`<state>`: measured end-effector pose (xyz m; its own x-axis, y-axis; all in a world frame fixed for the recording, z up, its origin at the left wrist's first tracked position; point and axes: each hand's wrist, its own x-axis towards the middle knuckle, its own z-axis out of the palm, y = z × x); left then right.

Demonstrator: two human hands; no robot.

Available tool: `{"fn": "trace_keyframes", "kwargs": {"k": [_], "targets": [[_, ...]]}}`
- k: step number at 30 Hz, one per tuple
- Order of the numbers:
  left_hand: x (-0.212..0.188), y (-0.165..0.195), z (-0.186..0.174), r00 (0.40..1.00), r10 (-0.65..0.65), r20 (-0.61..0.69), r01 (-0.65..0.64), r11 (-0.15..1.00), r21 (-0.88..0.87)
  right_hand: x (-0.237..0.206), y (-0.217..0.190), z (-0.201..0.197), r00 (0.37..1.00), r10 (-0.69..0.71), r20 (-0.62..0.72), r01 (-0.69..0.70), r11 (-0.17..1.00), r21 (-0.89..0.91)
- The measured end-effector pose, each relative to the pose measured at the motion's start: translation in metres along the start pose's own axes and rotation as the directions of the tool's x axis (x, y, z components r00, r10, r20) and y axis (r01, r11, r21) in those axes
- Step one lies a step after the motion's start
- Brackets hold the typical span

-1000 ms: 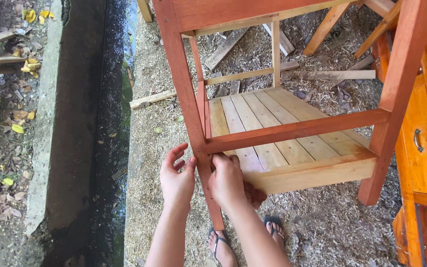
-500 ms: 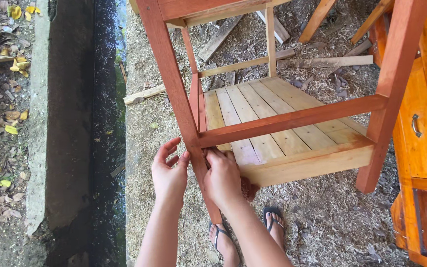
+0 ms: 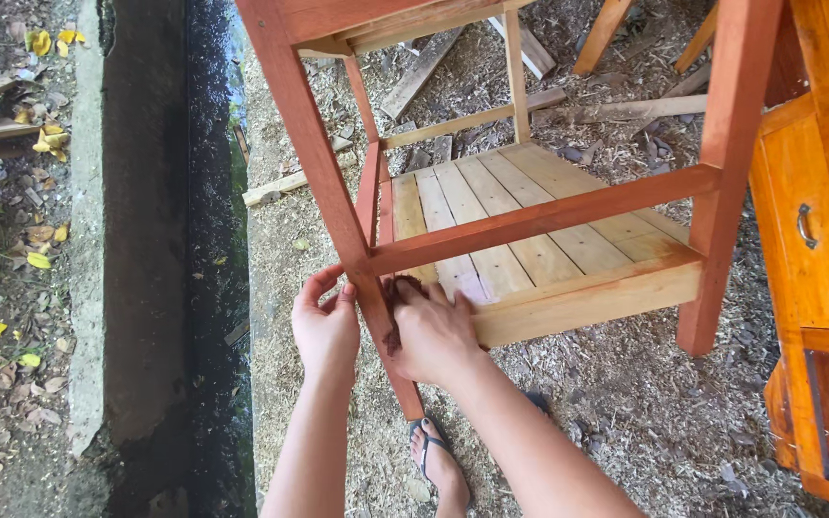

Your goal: The person wipes the surfaces of a wooden chair with a cloth, moving around the chair to clean different sides and sections. The person uses a cloth to wipe the chair's frame and seat slats.

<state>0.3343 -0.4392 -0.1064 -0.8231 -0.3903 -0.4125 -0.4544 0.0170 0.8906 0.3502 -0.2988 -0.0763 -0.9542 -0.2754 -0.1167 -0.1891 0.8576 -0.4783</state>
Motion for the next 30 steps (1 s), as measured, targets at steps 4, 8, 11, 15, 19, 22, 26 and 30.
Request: {"fn": "trace_keyframes", "kwargs": {"k": [4,8,11,15,19,22,26,30], "targets": [[-0.004,-0.001,0.001,0.997,-0.072,-0.033,0.074,0.996,0.046,-0.011,0.007,-0.001,0.999,0.019,-0.038,-0.014,0.993,0.115],[-0.007,-0.006,0.000,0.998,0.049,-0.041,-0.045,0.996,0.082,-0.020,0.015,0.010,0.986,-0.066,-0.151,0.087,0.987,0.136],[-0.006,-0.011,0.000,0.999,-0.004,-0.040,0.006,0.999,0.053,-0.023,0.022,0.021,0.985,-0.112,-0.135,0.121,0.991,0.061],[-0.005,-0.008,0.001,0.998,0.023,-0.055,-0.018,0.996,0.089,-0.031,0.023,0.023,0.945,-0.257,-0.204,0.264,0.964,0.009],[-0.006,0.003,0.000,0.994,0.064,-0.089,-0.046,0.980,0.194,-0.060,0.012,0.011,0.938,-0.322,-0.126,0.341,0.923,0.178],[-0.003,0.008,-0.003,0.994,0.068,-0.089,-0.042,0.963,0.266,-0.085,0.014,-0.002,0.995,-0.093,0.037,0.073,0.924,0.376],[0.001,0.005,-0.006,0.997,0.025,-0.069,-0.009,0.974,0.225,-0.089,0.058,-0.033,0.853,0.517,0.064,-0.317,0.417,0.852],[0.000,0.002,-0.007,0.998,0.040,-0.051,-0.031,0.984,0.173,-0.059,0.070,-0.044,0.882,0.384,-0.271,-0.116,0.737,0.666]]}}
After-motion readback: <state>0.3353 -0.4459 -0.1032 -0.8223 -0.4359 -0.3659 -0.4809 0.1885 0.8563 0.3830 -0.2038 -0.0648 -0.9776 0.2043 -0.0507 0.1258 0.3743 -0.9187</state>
